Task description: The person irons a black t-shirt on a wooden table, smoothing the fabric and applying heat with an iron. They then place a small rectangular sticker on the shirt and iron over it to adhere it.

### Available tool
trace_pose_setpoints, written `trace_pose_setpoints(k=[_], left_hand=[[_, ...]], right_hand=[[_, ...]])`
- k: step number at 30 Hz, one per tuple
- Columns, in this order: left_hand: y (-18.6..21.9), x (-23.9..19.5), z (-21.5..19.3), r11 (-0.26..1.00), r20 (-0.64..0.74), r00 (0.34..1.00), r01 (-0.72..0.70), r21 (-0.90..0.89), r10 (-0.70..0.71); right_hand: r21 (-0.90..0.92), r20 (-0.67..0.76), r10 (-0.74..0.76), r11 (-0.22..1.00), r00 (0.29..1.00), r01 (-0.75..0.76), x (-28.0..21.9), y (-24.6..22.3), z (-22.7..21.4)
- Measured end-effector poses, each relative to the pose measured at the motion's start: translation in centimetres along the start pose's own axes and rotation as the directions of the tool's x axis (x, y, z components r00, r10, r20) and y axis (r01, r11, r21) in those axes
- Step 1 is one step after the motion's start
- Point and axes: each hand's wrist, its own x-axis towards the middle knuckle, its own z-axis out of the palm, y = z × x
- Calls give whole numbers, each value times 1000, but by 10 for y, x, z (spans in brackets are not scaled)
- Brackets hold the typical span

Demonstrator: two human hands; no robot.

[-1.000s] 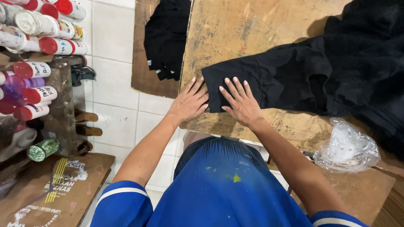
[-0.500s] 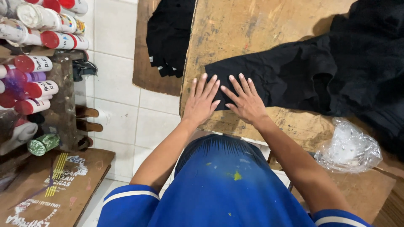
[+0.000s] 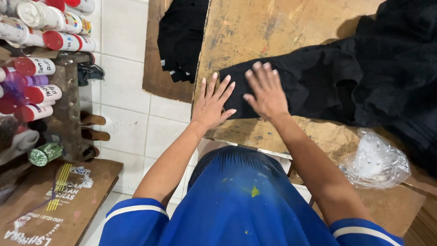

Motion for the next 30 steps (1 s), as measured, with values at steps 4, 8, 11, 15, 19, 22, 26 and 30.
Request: trace_pose_setpoints(k=[4,8,11,15,19,22,26,30], left_hand=[[11,9,-5,999,-37,999,-8,45,9],[39,38,4,995,-195,977,-75,58,85],[27,46,3,995,-204,977,-43,91,61],[-19,33,-3,998,-105,994,34,55,-28],[-39,7,-16,987,-114,981,160,28,-156],[-24,-4,-14,991,-129,983,134,12,-131],[-3,-9,9,997,-93,993,75,-5,-75],[-5,-14,-3,977,75,978,198,-74,-193]], right_hand=[[-28,55,74,997,996,-72,-1,-2,-11],[-71,139,-23,997,990,33,-9,-13,3],[-61,135,-40,997,990,49,-4,-10,3],[2,145,-52,999,988,53,-4,-4,2],[19,159,-45,999,986,43,-6,-9,-5],[14,176,-30,999,984,28,-7,-16,-6],[42,183,-110,994,977,104,-14,-23,3],[43,92,-170,985,981,167,-12,-19,0]])
